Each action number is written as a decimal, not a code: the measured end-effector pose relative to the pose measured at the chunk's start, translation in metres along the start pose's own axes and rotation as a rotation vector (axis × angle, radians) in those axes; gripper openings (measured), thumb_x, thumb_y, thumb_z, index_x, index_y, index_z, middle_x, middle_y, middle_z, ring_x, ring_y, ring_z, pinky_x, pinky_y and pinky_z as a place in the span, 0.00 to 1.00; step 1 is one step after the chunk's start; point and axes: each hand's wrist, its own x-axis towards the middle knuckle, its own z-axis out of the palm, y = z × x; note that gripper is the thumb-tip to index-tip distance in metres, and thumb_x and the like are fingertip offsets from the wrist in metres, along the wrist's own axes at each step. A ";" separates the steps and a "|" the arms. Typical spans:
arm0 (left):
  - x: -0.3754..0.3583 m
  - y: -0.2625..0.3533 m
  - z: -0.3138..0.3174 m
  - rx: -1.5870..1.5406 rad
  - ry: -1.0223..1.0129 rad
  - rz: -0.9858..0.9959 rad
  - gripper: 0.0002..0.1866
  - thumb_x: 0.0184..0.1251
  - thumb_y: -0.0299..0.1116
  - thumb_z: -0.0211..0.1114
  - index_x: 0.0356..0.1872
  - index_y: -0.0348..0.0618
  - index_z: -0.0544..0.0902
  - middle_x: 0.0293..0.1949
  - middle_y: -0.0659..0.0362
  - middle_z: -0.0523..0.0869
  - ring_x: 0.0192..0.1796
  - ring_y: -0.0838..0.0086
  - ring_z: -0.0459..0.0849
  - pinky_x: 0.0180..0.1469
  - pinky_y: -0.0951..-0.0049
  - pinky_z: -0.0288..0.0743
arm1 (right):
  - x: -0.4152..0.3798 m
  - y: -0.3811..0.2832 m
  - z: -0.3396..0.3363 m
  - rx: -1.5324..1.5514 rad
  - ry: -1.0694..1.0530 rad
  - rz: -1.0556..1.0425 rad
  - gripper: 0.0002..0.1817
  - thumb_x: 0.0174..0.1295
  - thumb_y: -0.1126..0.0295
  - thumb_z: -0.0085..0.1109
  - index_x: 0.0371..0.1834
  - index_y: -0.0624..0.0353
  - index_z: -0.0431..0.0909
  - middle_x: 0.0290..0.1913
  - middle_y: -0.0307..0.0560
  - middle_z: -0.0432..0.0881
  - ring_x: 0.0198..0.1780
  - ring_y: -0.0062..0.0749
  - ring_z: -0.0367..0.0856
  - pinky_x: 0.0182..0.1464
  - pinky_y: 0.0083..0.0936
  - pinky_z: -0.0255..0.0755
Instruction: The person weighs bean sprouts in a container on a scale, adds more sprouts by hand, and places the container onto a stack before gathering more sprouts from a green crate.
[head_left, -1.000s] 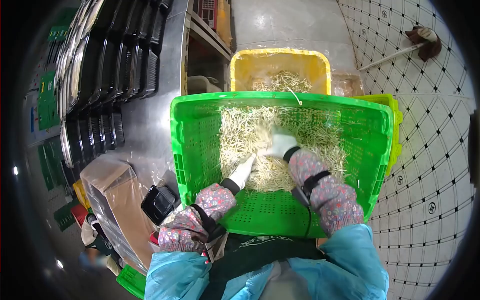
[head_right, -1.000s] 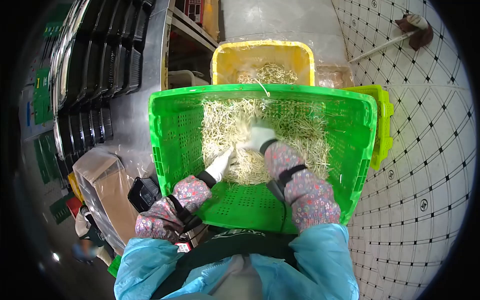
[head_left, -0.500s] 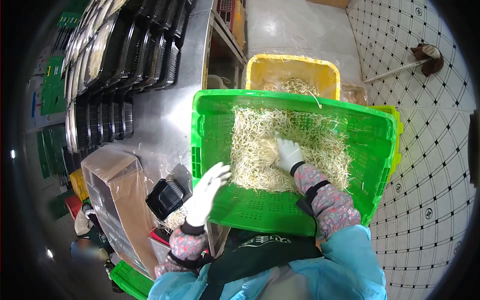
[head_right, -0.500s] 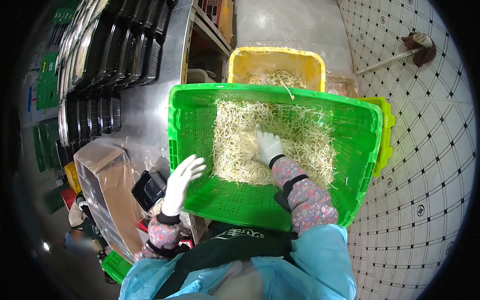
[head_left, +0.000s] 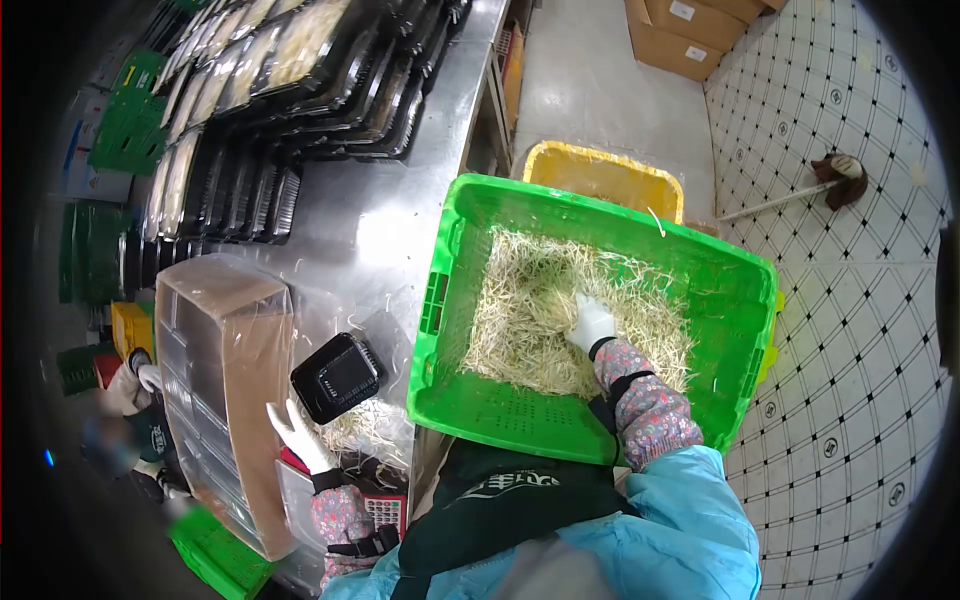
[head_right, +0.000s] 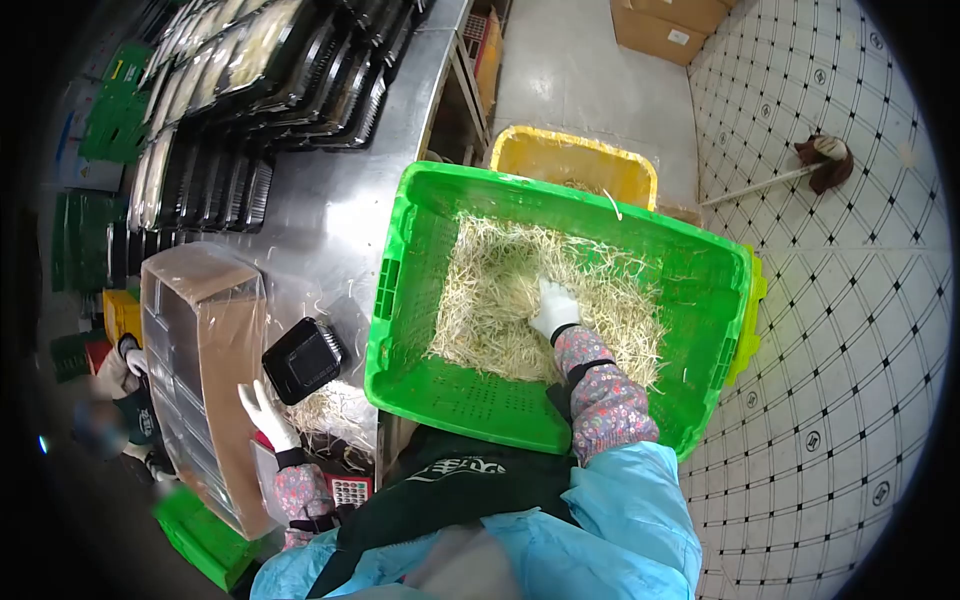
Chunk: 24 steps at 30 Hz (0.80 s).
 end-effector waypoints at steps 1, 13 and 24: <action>0.001 -0.015 -0.003 -0.051 -0.023 -0.045 0.37 0.73 0.45 0.59 0.74 0.32 0.56 0.75 0.46 0.58 0.76 0.61 0.57 0.76 0.63 0.48 | -0.005 -0.001 -0.002 -0.012 0.014 -0.011 0.53 0.39 0.56 0.77 0.71 0.58 0.61 0.58 0.58 0.76 0.58 0.49 0.78 0.59 0.38 0.73; 0.008 -0.119 0.044 -0.476 0.177 -0.188 0.07 0.65 0.32 0.66 0.39 0.40 0.82 0.35 0.63 0.83 0.38 0.77 0.78 0.46 0.73 0.72 | -0.057 0.020 -0.059 0.091 0.049 -0.050 0.53 0.37 0.50 0.75 0.70 0.60 0.66 0.57 0.60 0.80 0.56 0.49 0.81 0.58 0.36 0.74; -0.110 0.124 0.022 -0.278 0.365 0.609 0.22 0.69 0.28 0.60 0.63 0.35 0.73 0.65 0.46 0.72 0.67 0.57 0.70 0.70 0.60 0.62 | -0.136 -0.084 -0.197 -0.103 0.218 -0.515 0.36 0.36 0.50 0.75 0.47 0.62 0.77 0.44 0.58 0.85 0.47 0.51 0.84 0.49 0.38 0.79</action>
